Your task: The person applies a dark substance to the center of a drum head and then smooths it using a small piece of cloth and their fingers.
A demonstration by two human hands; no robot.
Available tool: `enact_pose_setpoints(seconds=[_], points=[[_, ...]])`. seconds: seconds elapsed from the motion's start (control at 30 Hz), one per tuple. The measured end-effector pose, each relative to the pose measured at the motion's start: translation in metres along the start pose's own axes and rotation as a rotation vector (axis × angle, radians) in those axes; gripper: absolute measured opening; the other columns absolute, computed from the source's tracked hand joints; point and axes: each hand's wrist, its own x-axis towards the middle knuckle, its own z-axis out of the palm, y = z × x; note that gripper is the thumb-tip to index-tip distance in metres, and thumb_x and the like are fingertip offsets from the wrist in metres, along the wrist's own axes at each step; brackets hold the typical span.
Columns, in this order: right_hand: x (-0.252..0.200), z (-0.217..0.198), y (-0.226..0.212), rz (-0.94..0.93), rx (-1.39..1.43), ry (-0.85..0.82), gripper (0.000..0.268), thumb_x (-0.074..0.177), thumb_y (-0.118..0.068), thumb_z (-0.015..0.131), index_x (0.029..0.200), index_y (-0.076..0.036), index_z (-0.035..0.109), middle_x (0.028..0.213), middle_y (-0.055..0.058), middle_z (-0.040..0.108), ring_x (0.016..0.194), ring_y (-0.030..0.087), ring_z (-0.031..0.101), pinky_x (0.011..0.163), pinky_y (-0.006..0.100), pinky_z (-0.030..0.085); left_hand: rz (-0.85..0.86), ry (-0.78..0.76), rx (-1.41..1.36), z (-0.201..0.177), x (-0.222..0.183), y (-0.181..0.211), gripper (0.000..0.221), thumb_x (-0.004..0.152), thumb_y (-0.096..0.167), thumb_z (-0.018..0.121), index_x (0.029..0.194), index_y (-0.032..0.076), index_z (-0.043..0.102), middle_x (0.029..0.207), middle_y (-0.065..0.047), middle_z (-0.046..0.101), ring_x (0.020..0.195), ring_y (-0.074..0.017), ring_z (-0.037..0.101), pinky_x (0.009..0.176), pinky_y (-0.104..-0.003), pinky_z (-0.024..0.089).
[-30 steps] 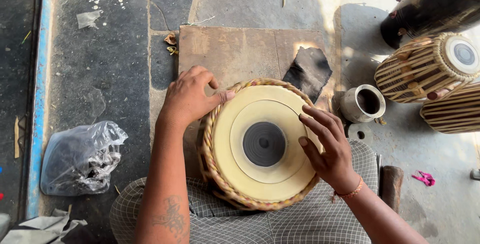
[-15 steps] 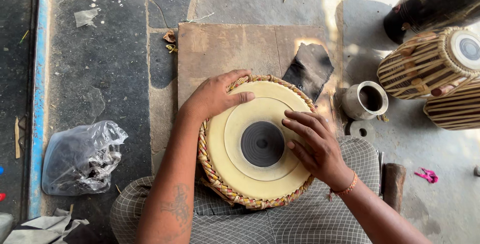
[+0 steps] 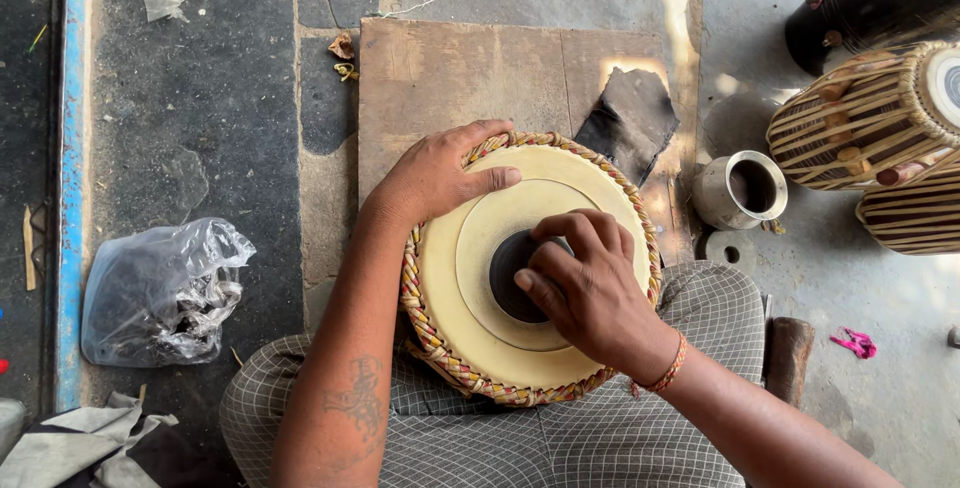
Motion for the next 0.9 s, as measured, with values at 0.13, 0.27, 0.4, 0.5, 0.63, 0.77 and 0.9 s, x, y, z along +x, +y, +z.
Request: enact_pose_setpoints(seconds=[0.13,0.27,0.4,0.5,0.63,0.77,0.9], points=[[-0.01,-0.004,-0.001,-0.081,-0.015,0.083,0.029,0.088,-0.028,0.073,0.111,-0.011,0.068,0.132,0.012,0.059,0.125,0.036,0.051,0.105,0.05,0.041,0.048,0.018,-0.005,0.001,0.001,-0.001,0.082,0.079,0.073,0.067,0.145,0.025,0.056,0.146,-0.011,0.061,0.134,-0.0325,0.057,0.111,-0.045,0.044],[-0.03,-0.017,0.007,0.024,0.072,0.069,0.039,0.087,-0.027,0.074,0.123,-0.014,0.069,0.137,0.01,0.058,0.124,0.035,0.053,0.103,0.048,0.047,0.001,0.001,-0.005,0.003,0.003,-0.002,0.085,0.075,0.073,0.068,0.144,0.025,0.056,0.147,-0.008,0.059,0.134,-0.0304,0.056,0.111,-0.045,0.043],[-0.037,-0.021,0.008,-0.02,0.071,0.014,0.043,0.087,-0.031,0.075,0.127,-0.017,0.069,0.141,0.011,0.057,0.129,0.036,0.051,0.106,0.049,0.045,0.023,0.004,-0.01,0.0,0.001,0.001,0.084,0.077,0.073,0.067,0.145,0.026,0.056,0.148,-0.009,0.059,0.136,-0.0307,0.055,0.113,-0.045,0.042],[-0.037,-0.018,0.004,-0.04,0.042,-0.021,0.048,0.084,-0.035,0.076,0.129,-0.019,0.068,0.144,0.011,0.054,0.131,0.037,0.049,0.106,0.049,0.045,0.023,0.002,-0.02,-0.001,0.0,0.002,0.084,0.077,0.073,0.066,0.146,0.026,0.056,0.148,-0.01,0.059,0.137,-0.031,0.055,0.113,-0.045,0.042],[-0.039,-0.017,0.003,-0.049,0.039,-0.039,0.054,0.083,-0.039,0.076,0.132,-0.02,0.066,0.148,0.012,0.051,0.133,0.038,0.046,0.107,0.051,0.043,0.019,0.0,-0.03,0.0,-0.001,0.002,0.084,0.078,0.073,0.066,0.147,0.026,0.055,0.148,-0.011,0.058,0.137,-0.0318,0.054,0.113,-0.045,0.042],[-0.042,-0.017,0.008,-0.023,0.055,-0.061,0.058,0.083,-0.04,0.077,0.135,-0.02,0.064,0.15,0.012,0.049,0.134,0.038,0.045,0.108,0.051,0.044,0.017,-0.002,-0.039,-0.002,-0.002,0.003,0.084,0.077,0.073,0.066,0.146,0.027,0.056,0.147,-0.011,0.06,0.137,-0.0314,0.055,0.114,-0.045,0.042],[-0.042,-0.016,0.01,-0.08,0.035,-0.065,0.06,0.083,-0.042,0.076,0.137,-0.021,0.062,0.152,0.012,0.047,0.135,0.038,0.045,0.108,0.053,0.042,0.007,-0.004,-0.014,-0.002,-0.001,0.004,0.083,0.077,0.073,0.067,0.146,0.028,0.056,0.147,-0.01,0.06,0.136,-0.0312,0.056,0.113,-0.046,0.042]])
